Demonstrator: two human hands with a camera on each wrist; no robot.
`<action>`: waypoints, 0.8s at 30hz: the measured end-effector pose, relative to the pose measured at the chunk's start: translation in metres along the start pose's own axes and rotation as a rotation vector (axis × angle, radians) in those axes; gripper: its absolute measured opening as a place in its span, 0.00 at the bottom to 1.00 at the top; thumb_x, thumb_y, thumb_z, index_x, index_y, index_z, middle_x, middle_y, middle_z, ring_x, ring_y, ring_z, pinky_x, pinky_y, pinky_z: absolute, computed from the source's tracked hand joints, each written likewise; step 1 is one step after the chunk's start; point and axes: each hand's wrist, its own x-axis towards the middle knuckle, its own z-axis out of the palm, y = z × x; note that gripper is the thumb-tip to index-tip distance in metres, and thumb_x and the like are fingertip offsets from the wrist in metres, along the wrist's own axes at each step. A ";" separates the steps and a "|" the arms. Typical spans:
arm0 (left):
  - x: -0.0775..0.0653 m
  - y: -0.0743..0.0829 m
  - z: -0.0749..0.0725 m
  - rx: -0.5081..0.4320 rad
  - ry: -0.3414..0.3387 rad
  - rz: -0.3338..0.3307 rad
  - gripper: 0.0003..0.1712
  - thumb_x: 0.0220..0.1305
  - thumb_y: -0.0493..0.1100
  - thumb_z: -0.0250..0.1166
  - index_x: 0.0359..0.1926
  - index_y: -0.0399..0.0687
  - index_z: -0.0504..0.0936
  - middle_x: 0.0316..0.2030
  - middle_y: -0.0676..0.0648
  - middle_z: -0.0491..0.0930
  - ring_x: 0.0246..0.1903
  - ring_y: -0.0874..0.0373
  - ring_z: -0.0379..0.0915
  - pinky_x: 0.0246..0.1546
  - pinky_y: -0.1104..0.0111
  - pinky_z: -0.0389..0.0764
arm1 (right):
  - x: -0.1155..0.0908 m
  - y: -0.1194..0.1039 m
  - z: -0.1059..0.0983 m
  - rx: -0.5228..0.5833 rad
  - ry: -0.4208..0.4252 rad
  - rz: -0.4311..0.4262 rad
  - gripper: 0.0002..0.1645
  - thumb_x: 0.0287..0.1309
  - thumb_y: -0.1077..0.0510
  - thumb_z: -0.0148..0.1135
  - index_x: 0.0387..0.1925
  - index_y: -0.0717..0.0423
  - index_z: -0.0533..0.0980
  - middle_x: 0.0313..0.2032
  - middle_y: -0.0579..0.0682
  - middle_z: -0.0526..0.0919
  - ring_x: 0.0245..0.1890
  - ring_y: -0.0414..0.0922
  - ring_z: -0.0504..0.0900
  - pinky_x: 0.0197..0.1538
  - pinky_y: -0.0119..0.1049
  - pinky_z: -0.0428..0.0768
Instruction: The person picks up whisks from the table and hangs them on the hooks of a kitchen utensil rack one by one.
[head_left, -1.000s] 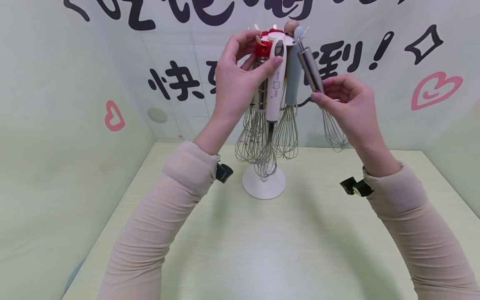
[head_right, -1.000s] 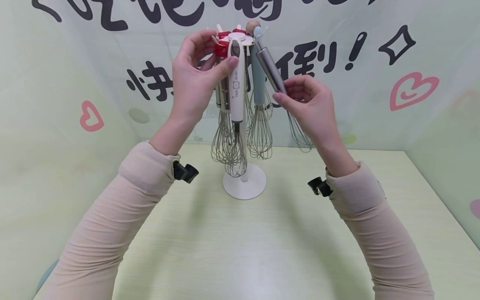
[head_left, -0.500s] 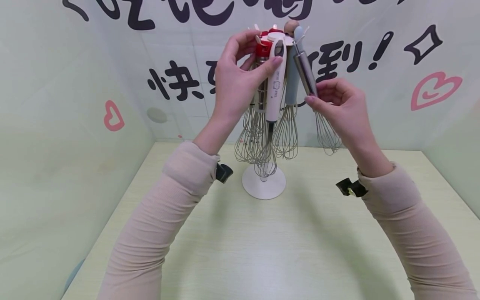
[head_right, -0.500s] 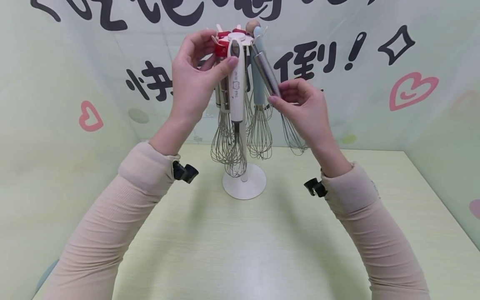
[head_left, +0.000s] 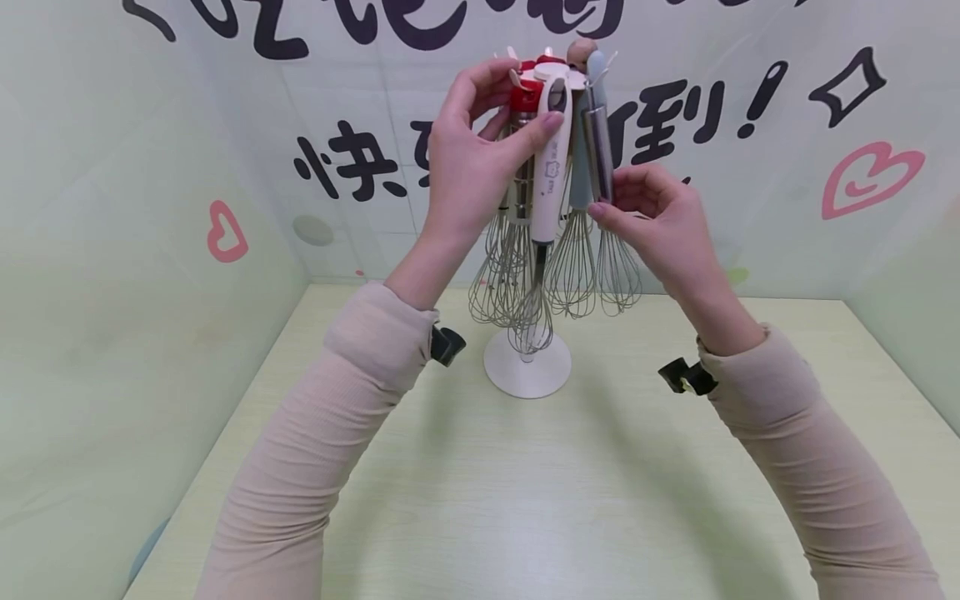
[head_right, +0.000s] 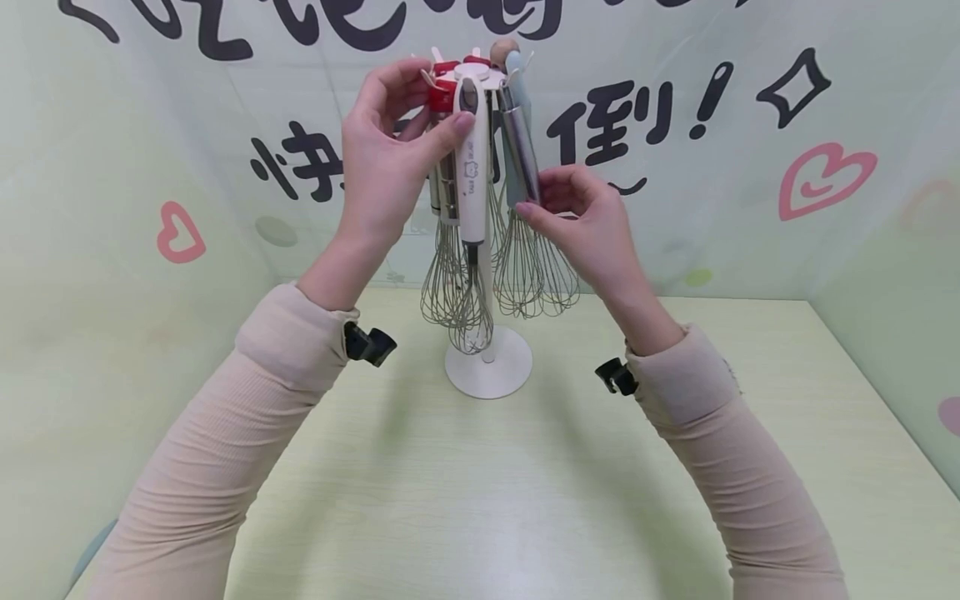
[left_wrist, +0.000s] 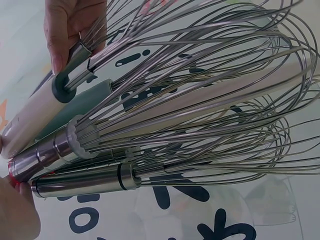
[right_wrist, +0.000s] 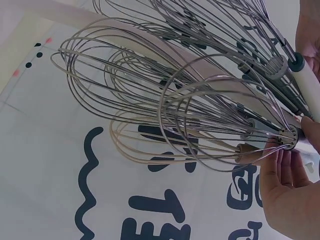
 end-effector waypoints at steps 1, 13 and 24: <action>0.000 0.000 0.000 -0.002 0.000 -0.001 0.33 0.53 0.31 0.70 0.60 0.34 0.68 0.56 0.39 0.72 0.55 0.57 0.70 0.58 0.86 0.73 | 0.000 0.001 0.001 -0.001 -0.002 -0.001 0.15 0.55 0.64 0.67 0.43 0.48 0.77 0.33 0.35 0.81 0.36 0.35 0.79 0.42 0.19 0.79; 0.000 0.000 -0.002 0.010 -0.007 0.011 0.33 0.53 0.32 0.70 0.60 0.34 0.69 0.56 0.39 0.73 0.54 0.57 0.70 0.58 0.85 0.73 | -0.001 0.006 0.007 -0.023 -0.043 -0.004 0.16 0.56 0.64 0.66 0.46 0.54 0.76 0.34 0.35 0.80 0.38 0.35 0.78 0.44 0.19 0.79; -0.002 0.000 -0.004 0.025 -0.017 0.005 0.33 0.54 0.32 0.69 0.61 0.36 0.69 0.57 0.40 0.73 0.57 0.57 0.71 0.58 0.84 0.74 | -0.001 0.011 0.013 -0.033 -0.043 0.022 0.18 0.57 0.65 0.65 0.49 0.62 0.75 0.33 0.35 0.80 0.36 0.34 0.78 0.43 0.20 0.79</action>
